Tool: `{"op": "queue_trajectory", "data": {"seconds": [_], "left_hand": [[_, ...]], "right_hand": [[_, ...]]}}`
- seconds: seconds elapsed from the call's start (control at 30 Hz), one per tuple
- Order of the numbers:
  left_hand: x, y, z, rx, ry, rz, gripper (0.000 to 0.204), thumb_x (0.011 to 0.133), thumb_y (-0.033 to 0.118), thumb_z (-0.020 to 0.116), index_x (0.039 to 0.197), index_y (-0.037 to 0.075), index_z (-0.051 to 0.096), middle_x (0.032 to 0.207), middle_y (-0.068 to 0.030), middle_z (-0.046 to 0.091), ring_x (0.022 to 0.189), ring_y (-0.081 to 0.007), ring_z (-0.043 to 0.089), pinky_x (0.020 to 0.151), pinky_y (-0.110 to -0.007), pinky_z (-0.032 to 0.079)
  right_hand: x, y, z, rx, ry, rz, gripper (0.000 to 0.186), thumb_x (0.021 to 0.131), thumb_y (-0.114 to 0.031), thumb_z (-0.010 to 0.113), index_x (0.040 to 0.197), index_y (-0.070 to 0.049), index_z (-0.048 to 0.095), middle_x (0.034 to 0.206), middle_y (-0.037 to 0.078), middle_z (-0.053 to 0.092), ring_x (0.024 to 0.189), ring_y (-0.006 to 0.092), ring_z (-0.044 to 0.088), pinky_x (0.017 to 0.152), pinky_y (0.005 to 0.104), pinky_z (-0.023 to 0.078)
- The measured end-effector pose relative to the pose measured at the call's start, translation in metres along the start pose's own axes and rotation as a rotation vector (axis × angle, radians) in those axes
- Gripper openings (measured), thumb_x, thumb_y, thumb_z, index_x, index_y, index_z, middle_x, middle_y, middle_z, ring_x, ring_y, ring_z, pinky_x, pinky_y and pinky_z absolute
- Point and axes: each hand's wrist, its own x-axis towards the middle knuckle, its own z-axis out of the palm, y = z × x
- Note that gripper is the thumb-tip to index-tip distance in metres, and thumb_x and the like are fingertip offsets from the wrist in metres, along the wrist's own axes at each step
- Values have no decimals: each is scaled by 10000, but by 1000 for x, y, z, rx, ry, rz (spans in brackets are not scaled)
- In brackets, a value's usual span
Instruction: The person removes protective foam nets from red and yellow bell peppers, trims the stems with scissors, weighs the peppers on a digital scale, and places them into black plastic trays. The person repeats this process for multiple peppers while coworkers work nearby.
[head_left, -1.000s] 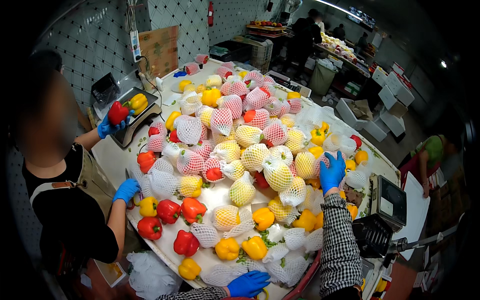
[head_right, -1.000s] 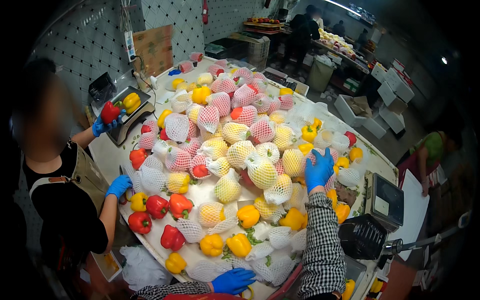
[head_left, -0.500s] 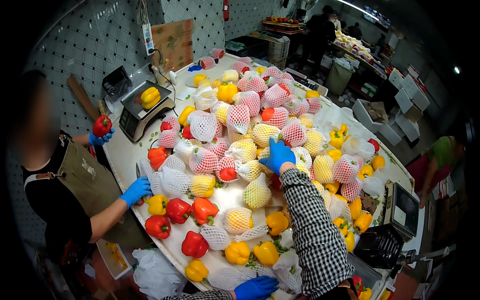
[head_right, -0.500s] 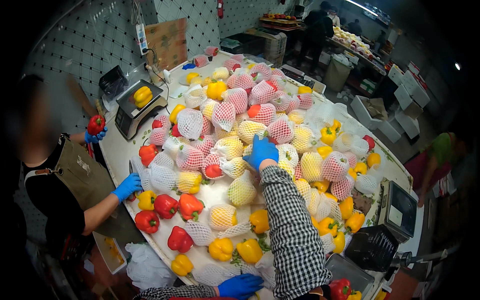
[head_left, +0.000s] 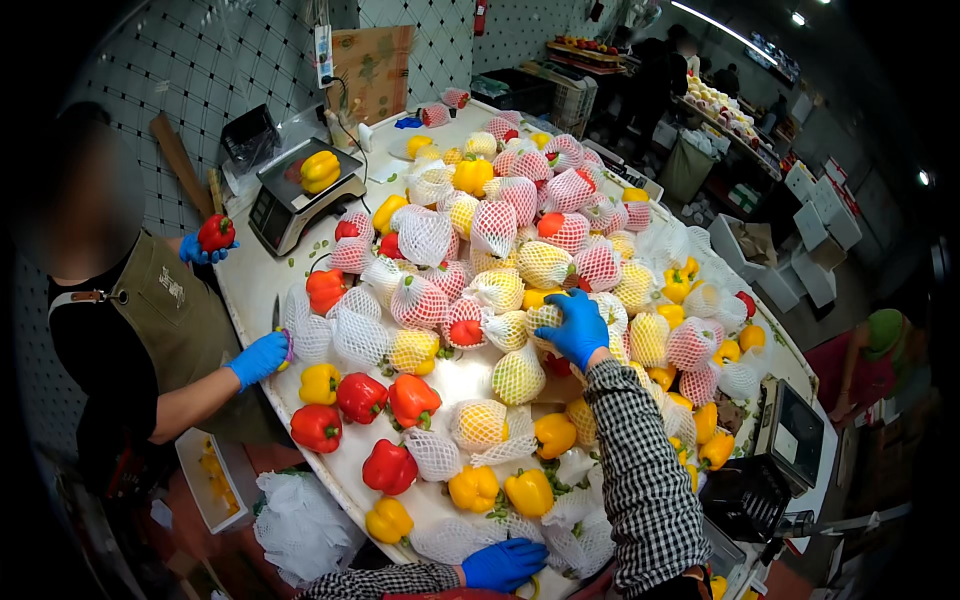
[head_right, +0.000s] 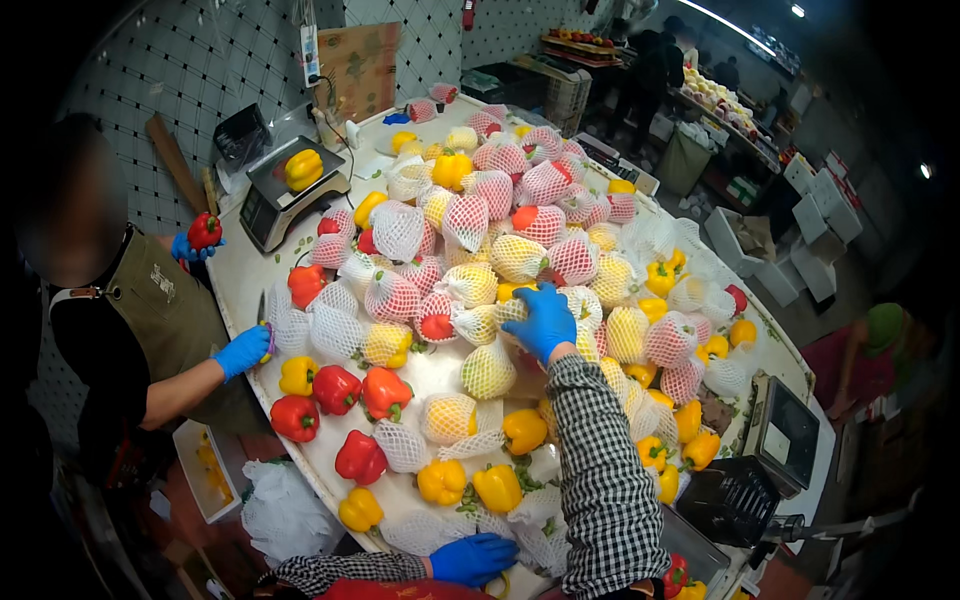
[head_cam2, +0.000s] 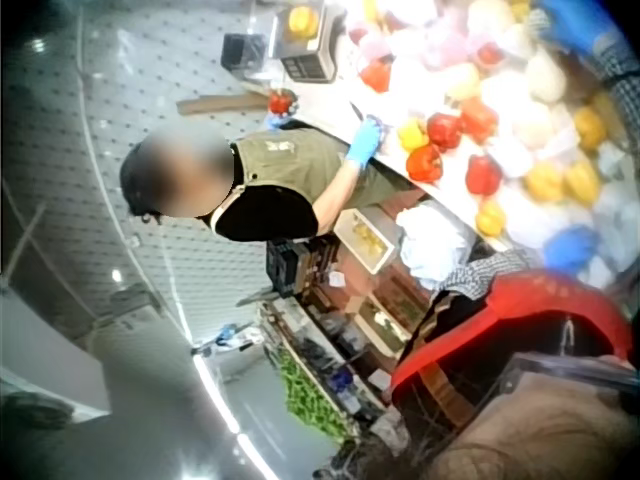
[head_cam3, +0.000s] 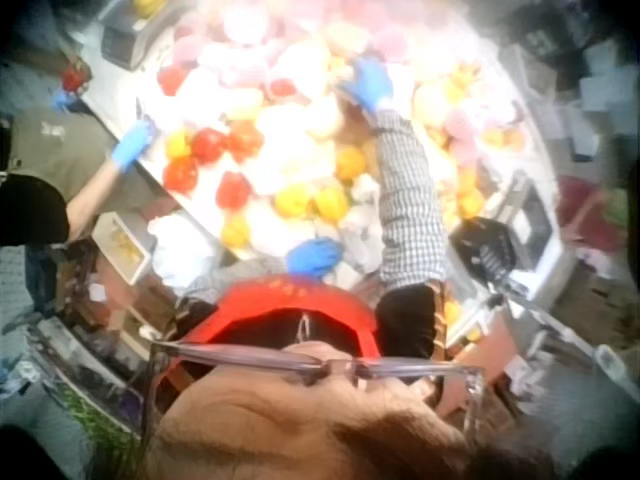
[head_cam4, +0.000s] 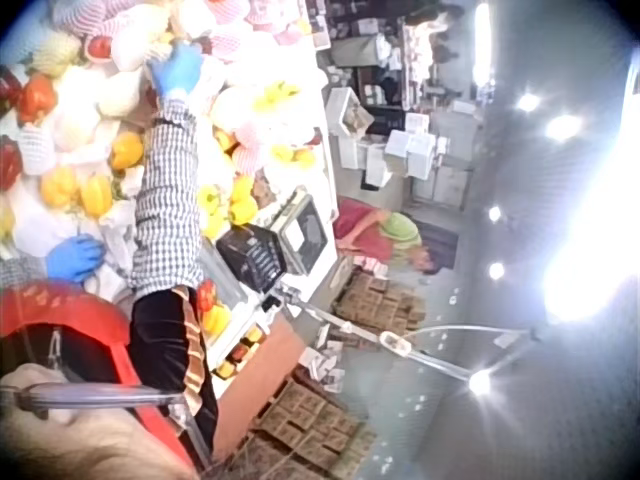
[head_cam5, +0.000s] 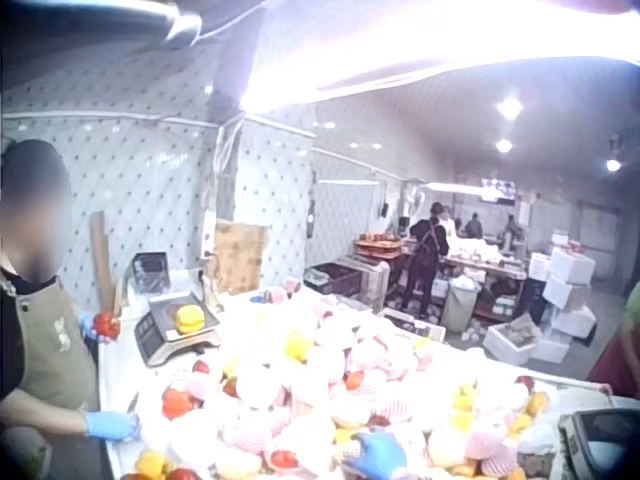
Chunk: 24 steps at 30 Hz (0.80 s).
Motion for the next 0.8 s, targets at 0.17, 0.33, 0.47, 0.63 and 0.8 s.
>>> {"op": "queue_trajectory", "data": {"seconds": [0.17, 0.33, 0.47, 0.63, 0.8], "left_hand": [[-1, 0, 6, 31, 34, 16, 553, 823, 251, 612, 1318, 8, 579, 1427, -181, 519, 1347, -337, 480, 1139, -446, 354], [-3, 2, 4, 36, 32, -3, 522, 895, 246, 582, 1373, 40, 552, 1432, -182, 517, 1344, -341, 480, 1141, -457, 348], [-3, 5, -2, -48, 62, -7, 465, 959, 260, 546, 1383, 72, 561, 1442, -178, 515, 1343, -354, 473, 1149, -471, 331], [-4, 7, -4, -840, 126, -370, 466, 1041, 327, 471, 1443, 91, 491, 1460, -138, 509, 1324, -305, 509, 1090, -451, 421], [20, 30, -54, -1894, 544, -464, 588, 1055, 457, 449, 1526, 120, 353, 1482, -87, 486, 1309, -250, 533, 1059, -419, 480]], "right_hand": [[-43, -2, 5, 453, 255, -122, 526, 725, -194, 859, 1205, -117, 659, 1350, 156, 531, 1271, 351, 516, 1063, 424, 448], [-124, -38, -17, 1136, 235, 2, 480, 797, -18, 782, 1233, -92, 596, 1377, 119, 521, 1300, 274, 502, 1095, 384, 427], [-210, -58, -33, 1373, 214, 169, 516, 810, 58, 722, 1280, -74, 554, 1375, 93, 544, 1297, 232, 501, 1099, 376, 423], [-294, -60, -39, 1214, 265, 122, 553, 768, 47, 769, 1274, -79, 585, 1404, 115, 520, 1313, 255, 494, 1101, 374, 421], [-357, -66, -48, 638, 315, -13, 616, 718, -61, 852, 1282, -116, 612, 1440, 177, 470, 1335, 333, 472, 1119, 409, 398]]}}
